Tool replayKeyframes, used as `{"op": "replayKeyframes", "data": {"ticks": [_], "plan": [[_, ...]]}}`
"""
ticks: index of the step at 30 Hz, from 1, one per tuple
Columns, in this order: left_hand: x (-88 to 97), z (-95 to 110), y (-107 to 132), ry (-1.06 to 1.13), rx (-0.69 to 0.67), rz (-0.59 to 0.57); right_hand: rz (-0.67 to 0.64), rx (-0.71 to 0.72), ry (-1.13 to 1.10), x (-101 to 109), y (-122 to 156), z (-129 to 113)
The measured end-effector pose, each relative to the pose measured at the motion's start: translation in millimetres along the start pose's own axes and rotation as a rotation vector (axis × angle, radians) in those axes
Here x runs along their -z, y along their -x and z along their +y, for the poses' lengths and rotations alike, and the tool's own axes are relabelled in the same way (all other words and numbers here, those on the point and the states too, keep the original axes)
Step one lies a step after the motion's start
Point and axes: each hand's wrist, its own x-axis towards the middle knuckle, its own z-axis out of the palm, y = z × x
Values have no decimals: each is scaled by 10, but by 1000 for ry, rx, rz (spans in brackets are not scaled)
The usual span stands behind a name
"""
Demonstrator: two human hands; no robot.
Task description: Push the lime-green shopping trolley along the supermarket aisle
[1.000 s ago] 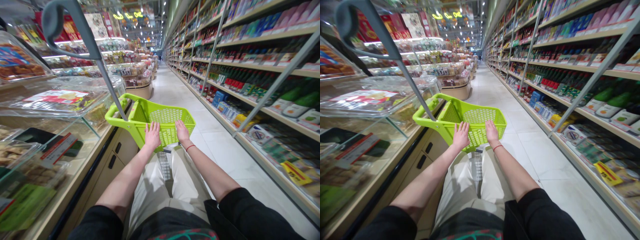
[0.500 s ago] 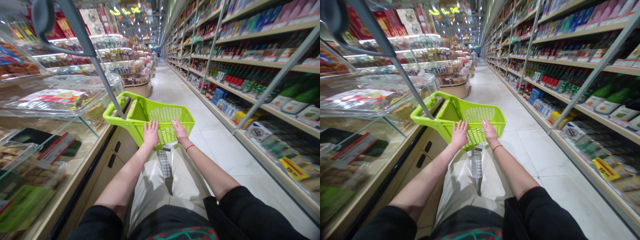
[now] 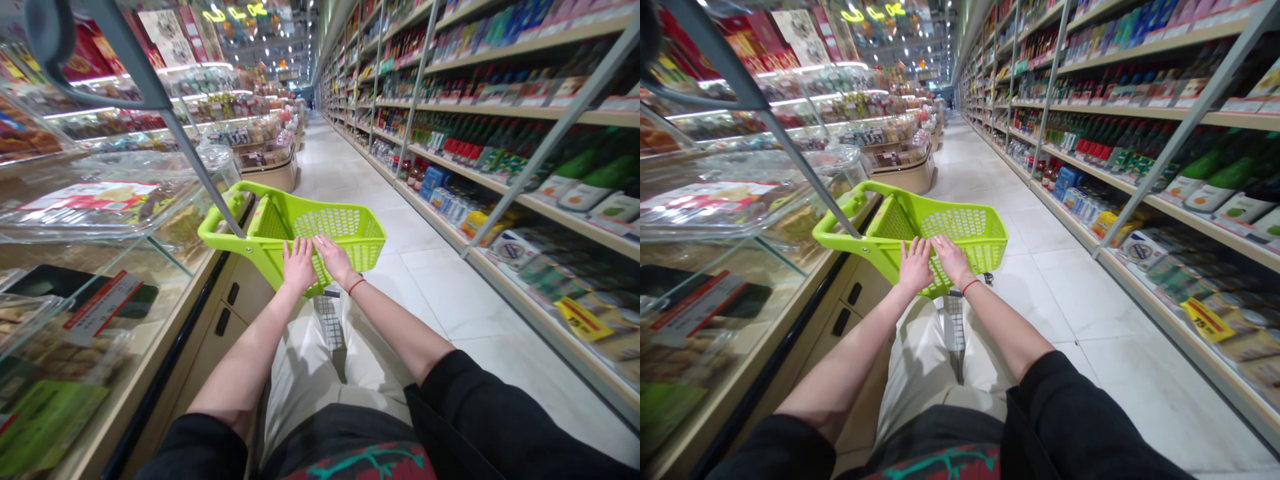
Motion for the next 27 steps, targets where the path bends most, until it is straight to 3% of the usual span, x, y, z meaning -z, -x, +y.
{"op": "replayKeyframes", "data": {"ticks": [3,10,13,15,18,23,27], "plan": [[0,-4,3,-3,-4,6,-17,-7,28,75,56,132],[-1,1,-8,5,-3,-5,34,-98,119,376,293,810],[6,10,-12,2,-3,-10,54,-172,141,456,330,922],[9,21,-15,-3,2,-9,63,-216,140,450,306,863],[9,35,-19,-9,11,0,41,-217,106,338,199,582],[12,25,-17,-10,12,1,-3,-28,38,110,13,98],[17,4,-14,-19,0,-9,-13,-12,48,142,52,229]]}}
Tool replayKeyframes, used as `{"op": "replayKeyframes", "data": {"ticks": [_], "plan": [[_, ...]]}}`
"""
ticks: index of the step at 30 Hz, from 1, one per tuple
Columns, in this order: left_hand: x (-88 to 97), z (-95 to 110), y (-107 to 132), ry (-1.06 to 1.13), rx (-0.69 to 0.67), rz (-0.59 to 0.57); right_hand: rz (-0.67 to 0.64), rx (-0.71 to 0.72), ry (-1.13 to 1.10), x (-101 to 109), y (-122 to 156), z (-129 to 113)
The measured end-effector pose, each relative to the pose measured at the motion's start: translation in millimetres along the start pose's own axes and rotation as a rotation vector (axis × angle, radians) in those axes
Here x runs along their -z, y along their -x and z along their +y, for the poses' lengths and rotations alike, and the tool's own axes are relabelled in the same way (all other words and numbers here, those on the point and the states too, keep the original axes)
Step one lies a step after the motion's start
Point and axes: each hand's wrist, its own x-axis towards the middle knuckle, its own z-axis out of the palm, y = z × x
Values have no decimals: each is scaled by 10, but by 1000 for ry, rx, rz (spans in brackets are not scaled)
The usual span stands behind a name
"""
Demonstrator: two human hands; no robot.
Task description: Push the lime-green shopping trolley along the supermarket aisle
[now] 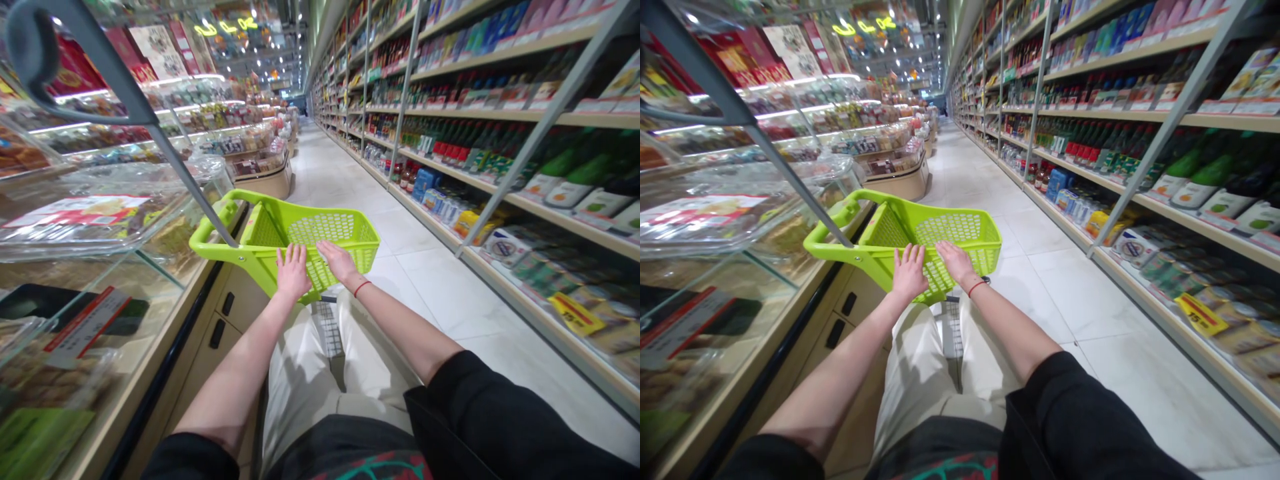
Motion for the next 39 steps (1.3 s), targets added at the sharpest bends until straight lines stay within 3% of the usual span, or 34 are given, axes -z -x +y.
{"op": "replayKeyframes", "data": {"ticks": [6,10,13,15,17,22,25,30,35,39], "plan": [[-6,-26,0,-2,-6,2,70,-115,56,239,260,720],[-29,-8,-10,10,22,5,118,-206,97,350,364,997],[-47,90,-51,4,60,-2,113,-236,112,351,375,1008],[-57,196,-104,12,-13,-33,106,-238,110,317,354,938],[-66,319,-175,26,-117,-70,104,-221,102,262,311,816],[-83,565,-349,62,-166,-115,52,-133,59,95,153,430],[-92,620,-383,68,-152,-133,31,-111,48,63,129,343],[-114,619,-361,66,-149,-113,59,-135,77,247,290,641],[-111,625,-364,78,-144,-124,83,-320,111,480,447,1010],[-99,645,-372,81,-135,-121,111,-346,80,387,403,904]]}}
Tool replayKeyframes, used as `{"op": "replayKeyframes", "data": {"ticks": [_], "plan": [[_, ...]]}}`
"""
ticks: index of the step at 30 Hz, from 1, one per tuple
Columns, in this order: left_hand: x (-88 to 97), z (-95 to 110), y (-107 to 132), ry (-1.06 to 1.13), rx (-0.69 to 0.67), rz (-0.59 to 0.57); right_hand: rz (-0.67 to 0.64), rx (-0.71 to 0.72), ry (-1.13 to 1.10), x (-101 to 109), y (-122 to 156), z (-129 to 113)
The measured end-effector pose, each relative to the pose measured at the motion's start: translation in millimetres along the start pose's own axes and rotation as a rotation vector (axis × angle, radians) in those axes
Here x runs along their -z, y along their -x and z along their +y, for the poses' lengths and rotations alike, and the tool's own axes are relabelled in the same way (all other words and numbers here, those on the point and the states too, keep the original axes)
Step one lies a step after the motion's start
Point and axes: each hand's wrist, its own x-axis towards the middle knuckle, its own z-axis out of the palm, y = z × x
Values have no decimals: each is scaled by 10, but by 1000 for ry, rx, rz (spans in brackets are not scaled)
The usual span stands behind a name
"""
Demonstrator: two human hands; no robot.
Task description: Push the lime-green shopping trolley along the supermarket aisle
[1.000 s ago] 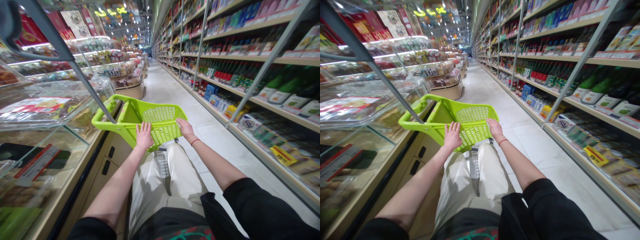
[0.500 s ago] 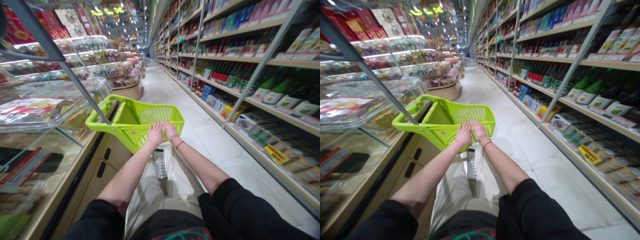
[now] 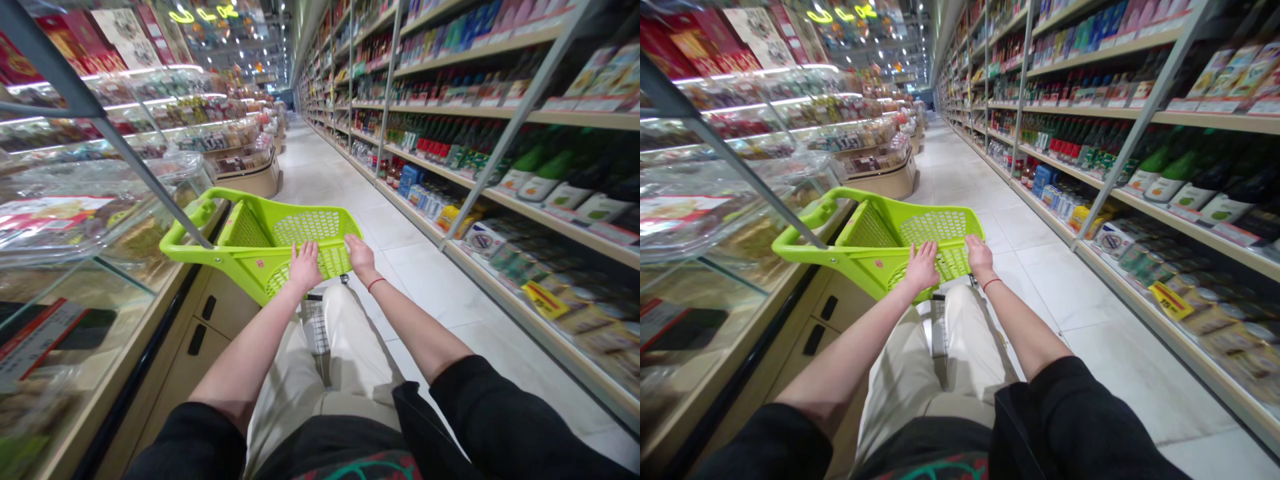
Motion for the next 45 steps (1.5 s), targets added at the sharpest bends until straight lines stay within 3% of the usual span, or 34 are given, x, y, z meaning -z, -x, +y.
{"op": "replayKeyframes", "data": {"ticks": [5,8,12,16,19,23,28,31,35,41,45], "plan": [[10,11,14,-25,-4,-1,-13,162,-68,-282,13,-501],[15,9,29,-29,-8,3,-26,220,-57,-322,15,-554],[13,9,34,-21,-12,3,-13,223,-40,-191,3,-177],[3,9,21,-14,-14,-5,59,98,-32,-55,-25,288],[-4,5,12,-7,-8,-7,105,20,-44,-58,-38,412],[-10,1,12,-6,-7,-2,137,16,-79,-183,-37,210],[-8,6,24,-2,-9,15,58,195,-67,-332,-3,-267],[-1,9,36,4,-16,18,27,287,-43,-346,22,-379],[13,6,49,5,-16,21,14,313,-30,-256,29,-170],[7,-14,42,13,-22,0,46,163,13,6,-2,405],[-3,-23,30,16,-17,-6,44,97,23,84,-18,492]]}}
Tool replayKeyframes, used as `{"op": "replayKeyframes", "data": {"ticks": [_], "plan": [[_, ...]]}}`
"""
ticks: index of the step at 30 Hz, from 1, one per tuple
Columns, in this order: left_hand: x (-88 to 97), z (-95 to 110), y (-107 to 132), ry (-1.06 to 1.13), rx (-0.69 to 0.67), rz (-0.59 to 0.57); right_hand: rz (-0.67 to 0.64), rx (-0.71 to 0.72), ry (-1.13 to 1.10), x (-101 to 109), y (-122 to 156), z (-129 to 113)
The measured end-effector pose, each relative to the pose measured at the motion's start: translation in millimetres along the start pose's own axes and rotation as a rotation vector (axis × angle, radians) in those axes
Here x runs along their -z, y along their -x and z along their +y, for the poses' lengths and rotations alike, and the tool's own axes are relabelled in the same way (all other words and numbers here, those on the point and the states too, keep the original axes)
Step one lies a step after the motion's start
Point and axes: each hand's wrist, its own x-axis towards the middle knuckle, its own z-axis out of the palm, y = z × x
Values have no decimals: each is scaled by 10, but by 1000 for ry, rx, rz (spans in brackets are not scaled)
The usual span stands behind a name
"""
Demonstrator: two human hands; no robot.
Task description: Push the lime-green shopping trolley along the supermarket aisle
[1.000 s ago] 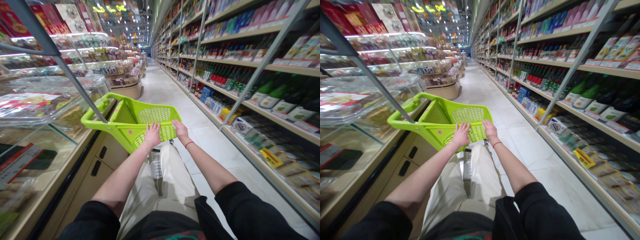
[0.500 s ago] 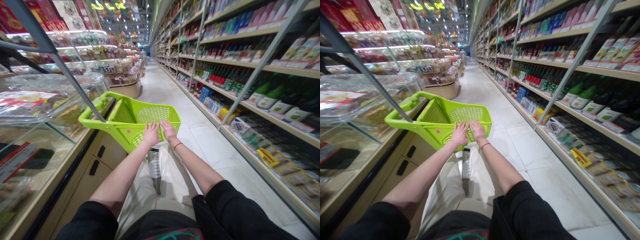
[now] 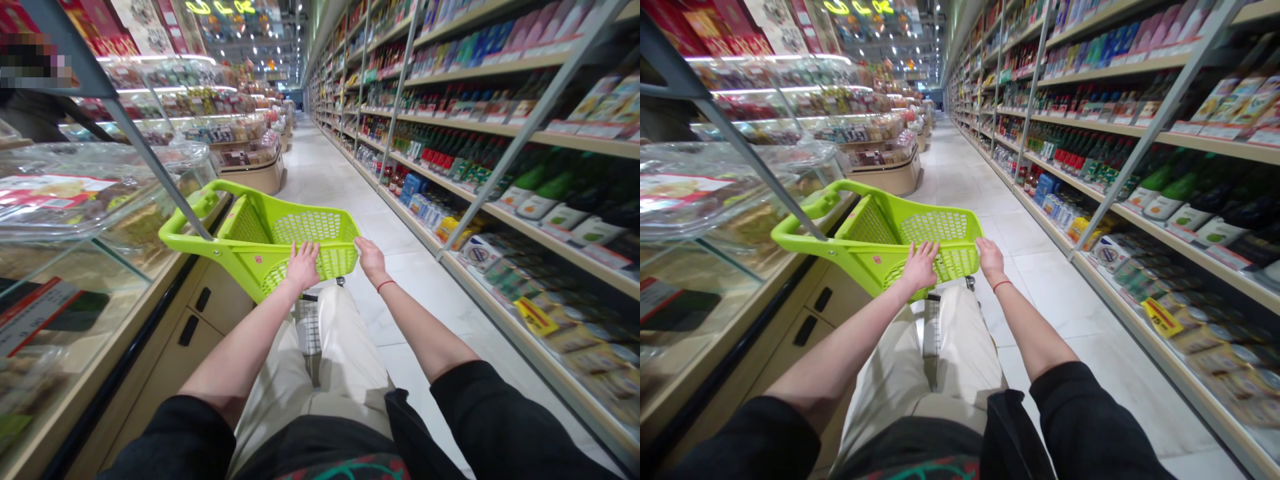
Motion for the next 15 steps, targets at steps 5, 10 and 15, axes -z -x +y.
{"op": "replayKeyframes", "data": {"ticks": [5,10,15], "plan": [[0,0,1,6,0,4,-26,24,-27,-131,-20,-346],[-10,10,14,-9,-7,12,-45,174,-99,-260,-16,-675],[27,10,16,-12,-9,-10,-51,160,-56,-166,-11,-491]]}}
